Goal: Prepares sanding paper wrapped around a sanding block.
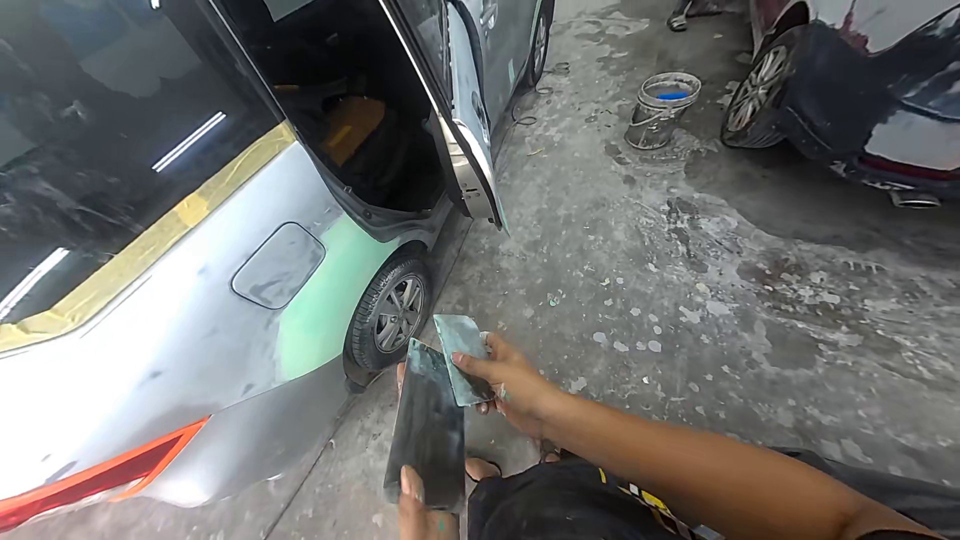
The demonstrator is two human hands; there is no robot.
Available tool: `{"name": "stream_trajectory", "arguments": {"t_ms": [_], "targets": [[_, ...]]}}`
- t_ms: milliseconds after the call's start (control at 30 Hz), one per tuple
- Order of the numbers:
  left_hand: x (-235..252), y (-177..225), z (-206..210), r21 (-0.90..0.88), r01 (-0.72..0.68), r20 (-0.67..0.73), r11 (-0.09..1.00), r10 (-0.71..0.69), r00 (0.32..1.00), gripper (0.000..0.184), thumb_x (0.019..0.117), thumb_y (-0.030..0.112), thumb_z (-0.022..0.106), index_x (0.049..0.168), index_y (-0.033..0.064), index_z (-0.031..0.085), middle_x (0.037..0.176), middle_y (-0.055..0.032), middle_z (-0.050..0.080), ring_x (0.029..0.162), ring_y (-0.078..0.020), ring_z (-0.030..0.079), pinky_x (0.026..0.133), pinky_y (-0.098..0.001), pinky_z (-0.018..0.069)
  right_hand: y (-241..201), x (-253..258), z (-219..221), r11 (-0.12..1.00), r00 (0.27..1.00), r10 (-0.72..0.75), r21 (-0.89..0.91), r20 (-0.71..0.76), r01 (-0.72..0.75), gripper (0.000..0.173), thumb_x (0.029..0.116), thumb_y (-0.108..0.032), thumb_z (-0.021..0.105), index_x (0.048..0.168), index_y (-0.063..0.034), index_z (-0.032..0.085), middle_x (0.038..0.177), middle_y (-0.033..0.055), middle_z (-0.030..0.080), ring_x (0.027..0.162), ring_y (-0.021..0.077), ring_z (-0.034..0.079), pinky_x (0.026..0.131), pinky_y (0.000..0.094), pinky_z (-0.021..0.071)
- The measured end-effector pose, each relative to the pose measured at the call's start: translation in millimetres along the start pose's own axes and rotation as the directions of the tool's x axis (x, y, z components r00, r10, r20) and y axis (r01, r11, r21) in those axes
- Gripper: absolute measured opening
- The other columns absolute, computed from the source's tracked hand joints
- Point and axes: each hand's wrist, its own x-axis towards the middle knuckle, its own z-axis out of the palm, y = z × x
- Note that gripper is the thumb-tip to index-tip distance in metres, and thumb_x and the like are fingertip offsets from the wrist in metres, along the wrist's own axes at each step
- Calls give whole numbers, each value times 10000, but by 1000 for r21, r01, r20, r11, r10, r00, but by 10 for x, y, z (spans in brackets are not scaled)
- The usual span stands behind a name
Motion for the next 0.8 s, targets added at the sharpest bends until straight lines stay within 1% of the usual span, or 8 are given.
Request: {"name": "stream_trajectory", "arguments": {"t_ms": [100,167,200,300,367,400,600,800], "targets": [[-100,142,-45,149,6,80,989,-18,997,411,981,548,528,1306,343,674,1224,171,714,1162,61,622,1000,-190,506,-66,3,9,998,997,-42,-33,62,44,470,962,-243,730,1327,-106,468,1032,143,690,760,203,701,564,291,556],[14,228,-157,62,101,150,993,-109,983,903,824,804,542,1507,218,462,1420,38,597,1306,-93,548,1085,-338,462,-169,-40,22,966,969,-223,-107,110,235,475,937,-168,751,1319,-88,480,1029,144,712,829,214,727,681,321,606],[109,261,-168,-11,146,152,989,-143,978,1040,754,881,525,1497,165,397,1420,-29,583,1303,-166,553,1069,-405,474,-217,-83,45,909,928,-342,-198,146,366,491,915,-149,770,1316,-94,492,1040,123,722,881,206,738,766,343,628],[199,241,-77,-297,168,13,940,-172,985,953,761,826,561,1392,112,578,1329,-120,652,1274,-261,592,1079,-497,464,-199,-276,226,357,655,-683,-634,324,686,551,924,-367,741,1371,-132,520,1154,17,678,1049,124,677,877,379,605],[182,96,-34,-199,19,-19,980,-23,1000,836,841,771,531,1412,160,565,1364,-71,634,1304,-212,566,1097,-462,450,-140,-343,362,-45,398,-805,-713,441,700,502,978,-405,648,1389,-128,574,1219,98,603,1076,205,632,823,390,590],[181,36,-39,-122,-58,19,991,61,998,800,884,745,504,1461,192,505,1408,-39,599,1334,-183,533,1114,-435,432,-133,-357,412,-104,333,-833,-717,441,690,488,993,-400,631,1391,-124,575,1183,98,610,1042,201,635,801,371,588],[206,-48,73,207,-173,-69,963,191,979,483,889,524,712,1292,274,624,1178,70,729,1117,-50,671,962,-291,563,-34,-334,450,130,426,-865,-704,263,698,505,958,-359,690,1315,-54,505,1007,38,703,908,100,704,772,316,617],[217,-100,59,286,-164,-115,944,204,972,579,835,444,802,1309,201,576,1115,60,734,1021,-26,688,898,-240,572,-28,-438,245,111,470,-665,-545,581,831,533,978,-350,641,1325,34,511,1079,146,693,987,198,706,810,381,611]]}}
